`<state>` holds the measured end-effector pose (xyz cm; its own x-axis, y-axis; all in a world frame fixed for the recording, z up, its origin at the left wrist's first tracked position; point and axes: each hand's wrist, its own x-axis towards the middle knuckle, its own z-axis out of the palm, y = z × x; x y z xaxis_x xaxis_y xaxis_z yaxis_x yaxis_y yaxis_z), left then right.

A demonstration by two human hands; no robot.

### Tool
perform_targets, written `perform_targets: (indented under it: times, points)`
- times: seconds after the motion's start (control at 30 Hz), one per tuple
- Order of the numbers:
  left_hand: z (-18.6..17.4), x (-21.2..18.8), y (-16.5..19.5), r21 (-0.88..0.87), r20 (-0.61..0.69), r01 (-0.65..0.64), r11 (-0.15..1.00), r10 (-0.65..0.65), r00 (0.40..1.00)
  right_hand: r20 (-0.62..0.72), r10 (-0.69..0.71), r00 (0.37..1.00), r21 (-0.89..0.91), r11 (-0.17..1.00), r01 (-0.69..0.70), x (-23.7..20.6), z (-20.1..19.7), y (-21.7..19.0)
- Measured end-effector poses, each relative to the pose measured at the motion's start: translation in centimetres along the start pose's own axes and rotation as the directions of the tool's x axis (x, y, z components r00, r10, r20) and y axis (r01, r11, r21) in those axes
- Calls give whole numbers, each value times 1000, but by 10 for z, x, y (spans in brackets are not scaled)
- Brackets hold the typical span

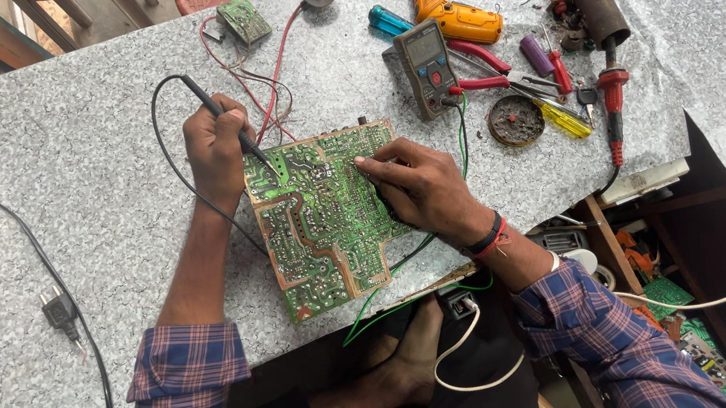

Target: The person holds a green circuit board on a workbench and probes its solder-side traces and components with a multimeter test lead, steadying the board with the other hand. They reposition the board and move the probe to different points across the board while testing.

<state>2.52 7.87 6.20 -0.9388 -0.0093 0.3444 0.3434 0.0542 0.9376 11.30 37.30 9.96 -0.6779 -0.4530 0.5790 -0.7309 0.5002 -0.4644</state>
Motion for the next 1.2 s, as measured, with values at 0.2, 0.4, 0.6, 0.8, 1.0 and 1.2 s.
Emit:
perform_targets:
  times: [0.2, 0.4, 0.6, 0.8, 1.0, 1.2]
  points:
    - [1, 0, 0, -6, 4, -1, 1000, 1, 1000, -1, 6, 1000, -1, 1000, -6, -1, -1, -1]
    - [1, 0, 1, -9, -3, 0, 1000, 0, 1000, -3, 2, 1000, 0, 1000, -2, 0, -2, -1]
    - [2, 1, 1, -25, 2, -2, 1000, 2, 1000, -10, 3, 1000, 2, 1000, -3, 0, -3, -2]
    - [2, 1, 1, -35, 8, 2, 999, -1, 1000, -6, 12, 1000, 4, 1000, -12, 0, -2, -3]
    - [0, 1, 0, -29, 10, -4, 1000, 4, 1000, -2, 5, 1000, -1, 1000, -5, 1, -1, -2]
    - [0, 1, 0, -25, 9, -4, 1000, 5, 1000, -8, 1, 1000, -4, 1000, -1, 1, 1, -2]
